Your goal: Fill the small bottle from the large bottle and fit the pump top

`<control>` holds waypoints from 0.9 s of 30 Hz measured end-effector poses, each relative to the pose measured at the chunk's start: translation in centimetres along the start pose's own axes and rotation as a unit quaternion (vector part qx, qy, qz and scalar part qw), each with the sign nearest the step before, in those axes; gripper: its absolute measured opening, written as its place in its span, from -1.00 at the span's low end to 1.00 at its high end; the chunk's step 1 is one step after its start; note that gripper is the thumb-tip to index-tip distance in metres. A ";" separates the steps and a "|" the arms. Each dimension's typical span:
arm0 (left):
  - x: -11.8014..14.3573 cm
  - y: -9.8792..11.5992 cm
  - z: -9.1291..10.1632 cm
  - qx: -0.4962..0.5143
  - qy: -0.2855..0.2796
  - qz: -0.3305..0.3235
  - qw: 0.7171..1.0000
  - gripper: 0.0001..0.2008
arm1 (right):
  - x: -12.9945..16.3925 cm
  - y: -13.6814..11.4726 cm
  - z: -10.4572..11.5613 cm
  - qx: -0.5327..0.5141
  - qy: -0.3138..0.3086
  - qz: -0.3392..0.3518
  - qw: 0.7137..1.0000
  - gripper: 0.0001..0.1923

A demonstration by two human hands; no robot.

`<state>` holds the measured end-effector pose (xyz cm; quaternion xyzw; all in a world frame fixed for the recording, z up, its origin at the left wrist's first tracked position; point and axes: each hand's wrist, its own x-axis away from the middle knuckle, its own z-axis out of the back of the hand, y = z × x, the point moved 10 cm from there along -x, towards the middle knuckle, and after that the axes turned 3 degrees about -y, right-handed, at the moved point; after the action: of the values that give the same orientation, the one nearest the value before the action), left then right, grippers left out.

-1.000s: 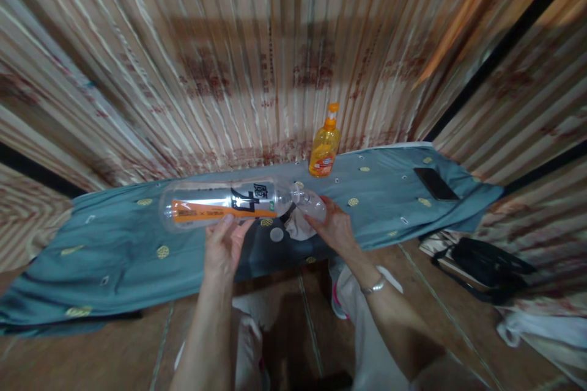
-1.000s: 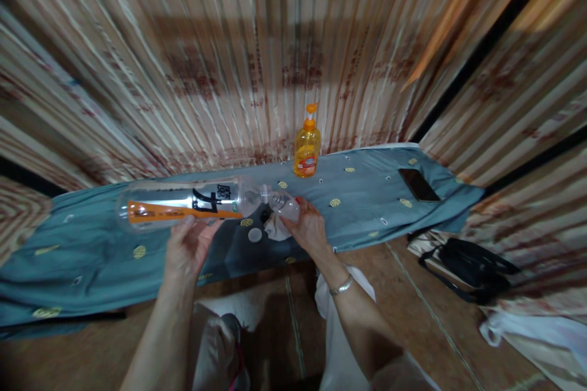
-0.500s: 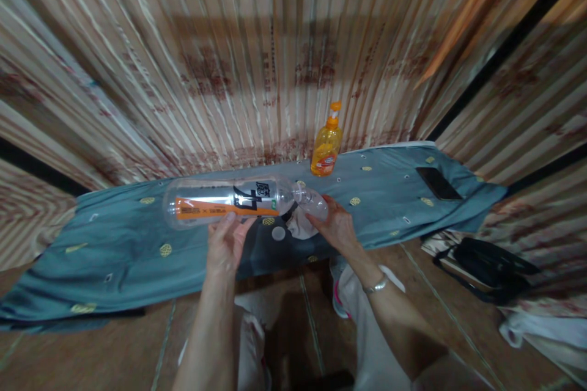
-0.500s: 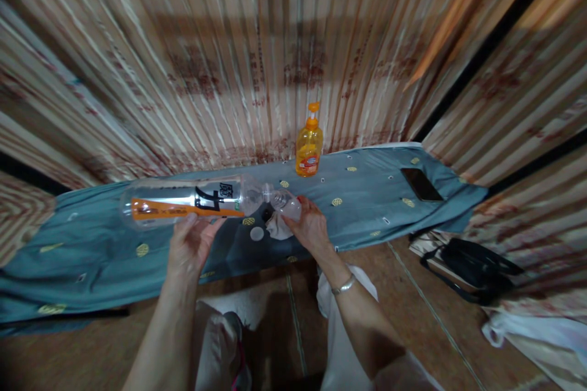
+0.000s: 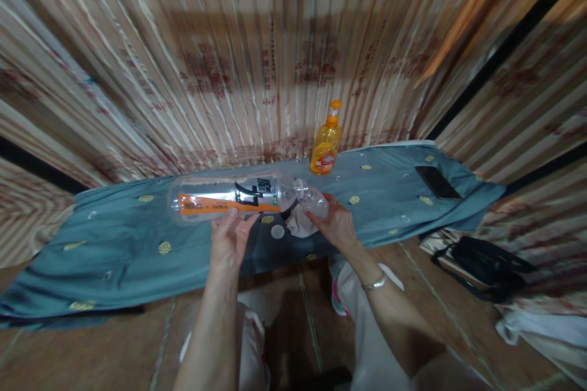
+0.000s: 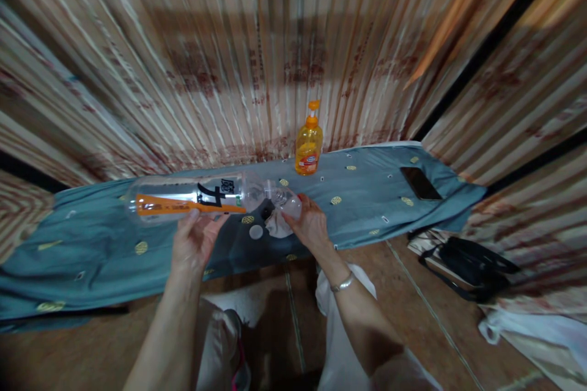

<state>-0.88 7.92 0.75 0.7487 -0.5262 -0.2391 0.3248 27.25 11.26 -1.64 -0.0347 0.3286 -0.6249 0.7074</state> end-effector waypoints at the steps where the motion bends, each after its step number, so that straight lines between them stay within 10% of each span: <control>1: 0.0 0.0 0.0 0.002 0.000 0.000 1.000 -0.60 | 0.0 0.0 0.0 -0.001 0.000 -0.002 1.000 -0.45; 27: 0.2 0.3 -0.7 0.031 0.027 0.002 0.999 -0.51 | -0.1 0.2 -0.2 0.004 -0.006 -0.003 1.000 -0.39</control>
<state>-0.48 7.86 1.43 0.7635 -0.5260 -0.2013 0.3160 27.27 11.43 -1.87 -0.0365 0.3222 -0.6280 0.7074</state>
